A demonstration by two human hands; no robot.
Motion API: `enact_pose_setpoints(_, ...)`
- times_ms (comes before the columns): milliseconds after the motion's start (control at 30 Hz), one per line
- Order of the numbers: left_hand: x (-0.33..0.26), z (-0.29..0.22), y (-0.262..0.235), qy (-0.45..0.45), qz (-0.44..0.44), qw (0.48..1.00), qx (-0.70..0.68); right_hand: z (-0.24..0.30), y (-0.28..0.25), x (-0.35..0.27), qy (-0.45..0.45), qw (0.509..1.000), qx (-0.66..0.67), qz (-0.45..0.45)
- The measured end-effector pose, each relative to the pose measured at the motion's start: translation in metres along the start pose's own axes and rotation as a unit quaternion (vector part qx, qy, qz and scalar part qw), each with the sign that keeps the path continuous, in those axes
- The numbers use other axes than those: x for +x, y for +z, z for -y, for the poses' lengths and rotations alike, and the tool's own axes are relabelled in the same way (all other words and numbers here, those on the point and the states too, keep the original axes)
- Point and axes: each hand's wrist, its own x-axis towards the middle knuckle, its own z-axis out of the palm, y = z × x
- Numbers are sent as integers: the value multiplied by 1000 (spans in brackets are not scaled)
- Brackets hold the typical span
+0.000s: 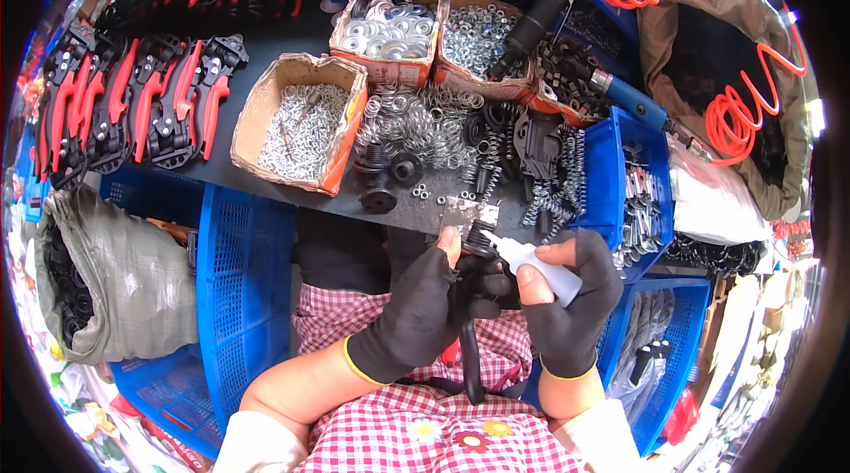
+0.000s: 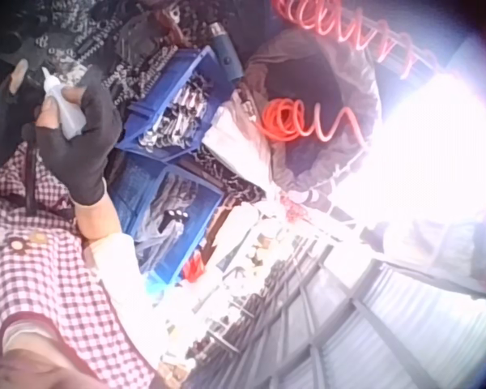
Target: The person assembles caulking guns by gluing parts, driving screws with a pneumatic screwdriver, and screwing barrels onto the handle assemblies. The person then packs the completed caulking guns into plastic bags and places them into a blue crate.
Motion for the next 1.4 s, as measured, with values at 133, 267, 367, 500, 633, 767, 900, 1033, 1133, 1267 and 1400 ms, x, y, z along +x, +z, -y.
enact_pose_setpoints(133,1,1,-3,3,12,1000,-1,2,-2,1,36,999,5,15)
enact_pose_setpoints(267,2,4,-3,7,3,1000,6,1,-3,-2,57,998,24,-10)
enact_pose_setpoints(367,3,5,-3,-10,-20,999,-22,0,-2,0,50,999,15,1)
enact_pose_setpoints(500,5,2,-7,-31,-32,998,-53,-13,-1,-3,157,977,123,-72)
enact_pose_setpoints(633,4,-1,-19,-45,31,989,-138,-45,0,-1,260,889,372,-52)
enact_pose_setpoints(767,-8,-13,-23,-10,-20,998,-58,-87,10,-9,250,931,260,-47)
enact_pose_setpoints(900,-18,-17,-23,128,-86,959,237,-130,25,-18,84,992,-84,40)
enact_pose_setpoints(1033,-21,-19,-16,176,-89,844,499,-130,36,1,85,983,-159,38)
enact_pose_setpoints(1133,-14,-23,-21,297,-21,692,658,-91,17,18,115,975,-169,83)
enact_pose_setpoints(1267,-2,-20,-24,380,68,500,776,-85,-42,86,-76,963,-254,51)
enact_pose_setpoints(1400,9,-11,-19,416,119,413,801,-139,-103,196,-22,842,-525,121)
